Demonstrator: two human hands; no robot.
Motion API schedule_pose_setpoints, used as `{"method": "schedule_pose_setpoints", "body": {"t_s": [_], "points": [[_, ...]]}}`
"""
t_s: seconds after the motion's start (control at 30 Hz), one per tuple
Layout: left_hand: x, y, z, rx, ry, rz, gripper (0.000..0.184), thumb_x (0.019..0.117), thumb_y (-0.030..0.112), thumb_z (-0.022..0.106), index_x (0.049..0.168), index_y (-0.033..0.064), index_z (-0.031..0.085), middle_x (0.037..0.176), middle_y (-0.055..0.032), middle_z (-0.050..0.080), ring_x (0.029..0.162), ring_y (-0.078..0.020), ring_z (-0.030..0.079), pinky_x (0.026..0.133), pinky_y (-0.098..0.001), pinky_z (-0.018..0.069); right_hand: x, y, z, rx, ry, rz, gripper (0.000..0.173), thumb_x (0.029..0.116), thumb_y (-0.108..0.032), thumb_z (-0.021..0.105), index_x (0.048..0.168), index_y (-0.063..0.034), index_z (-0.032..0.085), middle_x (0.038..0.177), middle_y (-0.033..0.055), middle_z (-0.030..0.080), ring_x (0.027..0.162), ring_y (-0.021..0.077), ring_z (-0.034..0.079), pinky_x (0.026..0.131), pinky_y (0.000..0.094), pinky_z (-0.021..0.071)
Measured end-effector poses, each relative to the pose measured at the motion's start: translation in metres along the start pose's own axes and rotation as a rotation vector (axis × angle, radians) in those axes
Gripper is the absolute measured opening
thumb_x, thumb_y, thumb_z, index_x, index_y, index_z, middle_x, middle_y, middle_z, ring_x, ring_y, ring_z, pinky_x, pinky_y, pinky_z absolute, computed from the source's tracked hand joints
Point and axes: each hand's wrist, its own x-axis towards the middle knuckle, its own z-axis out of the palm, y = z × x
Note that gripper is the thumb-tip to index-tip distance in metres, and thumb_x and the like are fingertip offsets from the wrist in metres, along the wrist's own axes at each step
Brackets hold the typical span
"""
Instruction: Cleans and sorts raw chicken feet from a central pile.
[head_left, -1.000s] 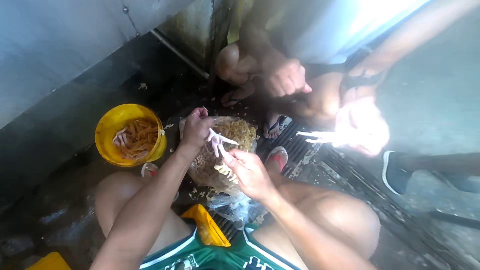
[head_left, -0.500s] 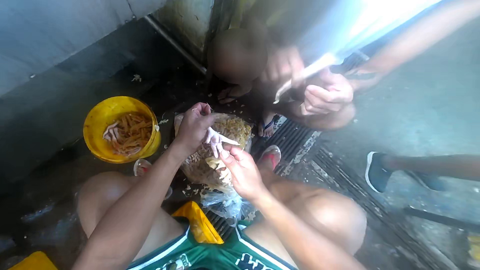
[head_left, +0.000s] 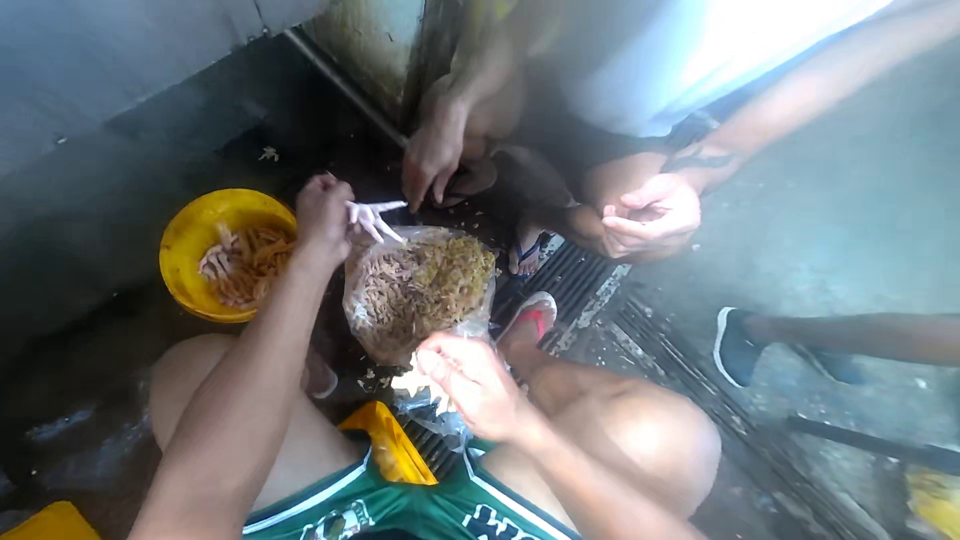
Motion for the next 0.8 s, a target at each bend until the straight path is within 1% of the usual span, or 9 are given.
{"method": "schedule_pose_setpoints", "body": {"t_s": [0.07,0.17,0.23,0.33,0.43,0.47,0.53,0.63,0.8], "points": [[-0.005,0.011,-0.009,-0.158,-0.128,0.052,0.019,0.0933,0.002,0.051,0.107,0.0153,0.049,0.068,0.0041,0.054,0.048,-0.0061,0.053,0.044,-0.0224,0.0496,0.001,0.006,-0.004,0.003,0.006,0.07,0.024,0.1059,-0.015,0.047,0.099,-0.0056,0.068,0.078,-0.004,0.062,0.067,0.0006,0.057,0.061,0.0188,0.0494],[-0.028,0.008,-0.011,-0.179,-0.486,0.073,0.015,0.0947,0.01,0.048,0.106,0.0195,0.052,0.071,0.0059,0.055,0.056,-0.0058,0.055,0.05,-0.0231,0.0502,0.011,0.012,-0.018,0.062,0.106,0.218,0.029,0.1006,-0.009,0.045,0.112,-0.0063,0.071,0.089,0.0007,0.069,0.07,0.0071,0.063,0.063,0.0253,0.0552],[-0.046,0.006,-0.004,-0.17,-0.702,0.07,0.013,0.095,0.013,0.052,0.105,0.0196,0.056,0.07,0.0067,0.055,0.06,-0.0043,0.056,0.055,-0.0207,0.0515,0.015,0.011,-0.025,0.16,0.196,0.224,0.03,0.0991,-0.008,0.043,0.109,-0.0058,0.071,0.087,0.0016,0.068,0.067,0.0085,0.061,0.061,0.0252,0.0537],[-0.062,-0.001,0.008,-0.16,-0.897,0.031,0.013,0.0941,0.018,0.063,0.106,0.0175,0.057,0.067,0.0048,0.057,0.058,-0.0045,0.056,0.056,-0.0198,0.0503,0.016,0.01,-0.029,0.304,0.24,0.15,0.032,0.1066,-0.02,0.044,0.104,-0.0045,0.072,0.083,0.0027,0.067,0.067,0.0091,0.061,0.062,0.0248,0.0541],[-0.08,-0.007,0.015,-0.045,-0.955,0.062,0.016,0.0957,0.024,0.064,0.107,0.0144,0.057,0.068,0.0005,0.054,0.05,-0.005,0.049,0.045,-0.0175,0.0428,0.02,0.01,-0.026,0.272,0.22,0.108,0.031,0.1059,-0.033,0.053,0.102,-0.0082,0.071,0.084,0.0,0.067,0.073,0.007,0.063,0.068,0.0246,0.0561],[-0.08,-0.01,0.018,-0.004,-0.973,0.071,0.018,0.0968,0.026,0.064,0.109,0.0138,0.056,0.069,-0.0004,0.055,0.05,-0.0053,0.048,0.044,-0.0174,0.0403,0.022,0.009,-0.025,0.221,0.224,0.101,0.028,0.1045,-0.032,0.056,0.1,-0.009,0.071,0.082,-0.0014,0.067,0.073,0.0058,0.063,0.069,0.024,0.0554],[-0.079,-0.013,0.022,0.085,-1.001,0.101,0.02,0.0994,0.025,0.06,0.113,0.0111,0.056,0.072,-0.0027,0.059,0.052,-0.0063,0.051,0.044,-0.0179,0.0411,0.023,0.009,-0.025,0.128,0.236,0.12,0.022,0.1039,-0.026,0.058,0.1,-0.0086,0.072,0.079,-0.001,0.068,0.07,0.0061,0.064,0.066,0.0243,0.0561],[-0.076,-0.015,0.021,0.145,-0.995,0.107,0.023,0.1016,0.025,0.058,0.118,0.0097,0.057,0.077,-0.0036,0.061,0.056,-0.0069,0.053,0.047,-0.0186,0.0426,0.023,0.011,-0.029,0.055,0.266,0.125,0.021,0.1043,-0.021,0.057,0.096,-0.0095,0.072,0.068,-0.0009,0.06,0.056,0.0068,0.054,0.052,0.0233,0.0471],[-0.071,-0.011,0.014,0.008,-1.027,0.049,0.027,0.1017,0.026,0.059,0.123,0.0102,0.055,0.082,-0.0048,0.06,0.058,-0.0085,0.054,0.049,-0.0195,0.0454,0.019,0.013,-0.034,0.115,0.265,0.107,0.021,0.1044,-0.021,0.056,0.095,-0.0086,0.07,0.069,0.0003,0.061,0.057,0.0078,0.056,0.053,0.0227,0.0489]]}}
